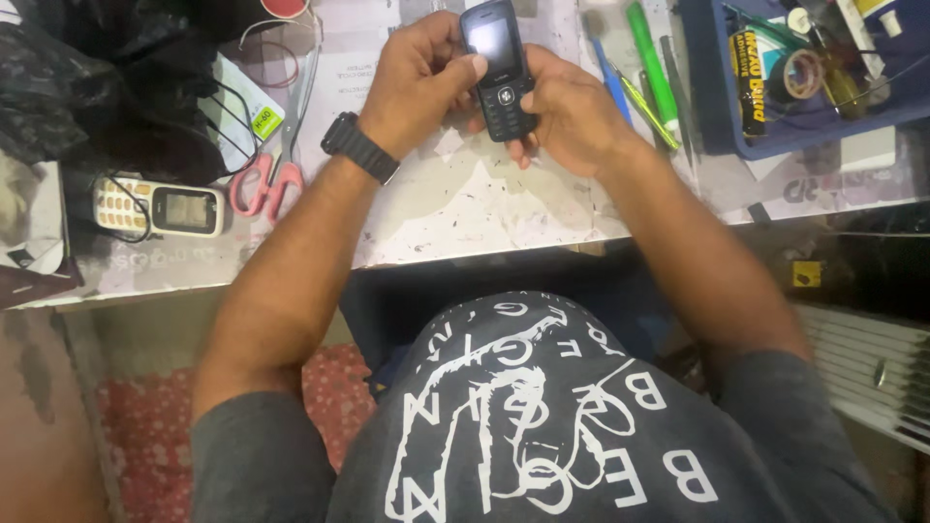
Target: The person removes the back cover and battery from a feature phone, then uses a small screwdriver to unscrew and adjust components on the internal circuit board. The person places the phone on a cluttered workbench and manipulates the internal parts with both hands.
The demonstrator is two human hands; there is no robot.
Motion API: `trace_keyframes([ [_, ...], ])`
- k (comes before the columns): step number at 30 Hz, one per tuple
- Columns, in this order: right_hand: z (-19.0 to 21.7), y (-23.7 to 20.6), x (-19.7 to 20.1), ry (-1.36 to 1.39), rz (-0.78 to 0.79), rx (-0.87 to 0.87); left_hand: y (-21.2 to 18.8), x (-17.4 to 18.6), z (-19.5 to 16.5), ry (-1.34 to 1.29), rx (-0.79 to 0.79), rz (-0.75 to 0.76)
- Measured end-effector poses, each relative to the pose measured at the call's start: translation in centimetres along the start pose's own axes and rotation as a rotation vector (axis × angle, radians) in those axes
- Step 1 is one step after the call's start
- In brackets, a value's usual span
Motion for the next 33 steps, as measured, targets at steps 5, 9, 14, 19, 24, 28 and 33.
trace_keyframes([
  [5,-0.2,0.1,0.5,-0.029,-0.062,-0.008,0.0,0.4,0.1,0.030,-0.049,0.041],
  [9,-0.7,-0.2,0.2,-0.054,-0.091,-0.003,-0.4,0.1,-0.2,0.035,-0.030,0.049],
  [14,-1.0,-0.4,0.1,-0.089,-0.111,-0.003,-0.3,-0.3,-0.1,0.013,0.013,0.044],
  [19,-1.2,-0.8,0.2,-0.103,-0.079,0.020,-0.4,-0.5,-0.1,0.006,-0.002,0.062],
  [24,-1.1,-0.9,0.5,-0.039,-0.027,0.035,-0.4,-0.6,-0.1,-0.023,-0.014,0.063],
  [28,-0.9,-0.9,0.0,-0.038,0.010,0.067,-0.8,-0.7,-0.1,-0.058,-0.018,0.069],
  [33,-1.0,-1.2,-0.5,-0.072,-0.009,0.040,-1.1,-0.7,-0.1,-0.040,-0.040,0.062],
])
Point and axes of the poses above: each hand's wrist, its own y-axis towards the middle knuckle, its own x-axis out of the back of the hand, z = x × y, the point moved 5 cm from there along y, towards the middle knuckle, and after that the axes turned 14 degrees about z, right-handed, at the moved point
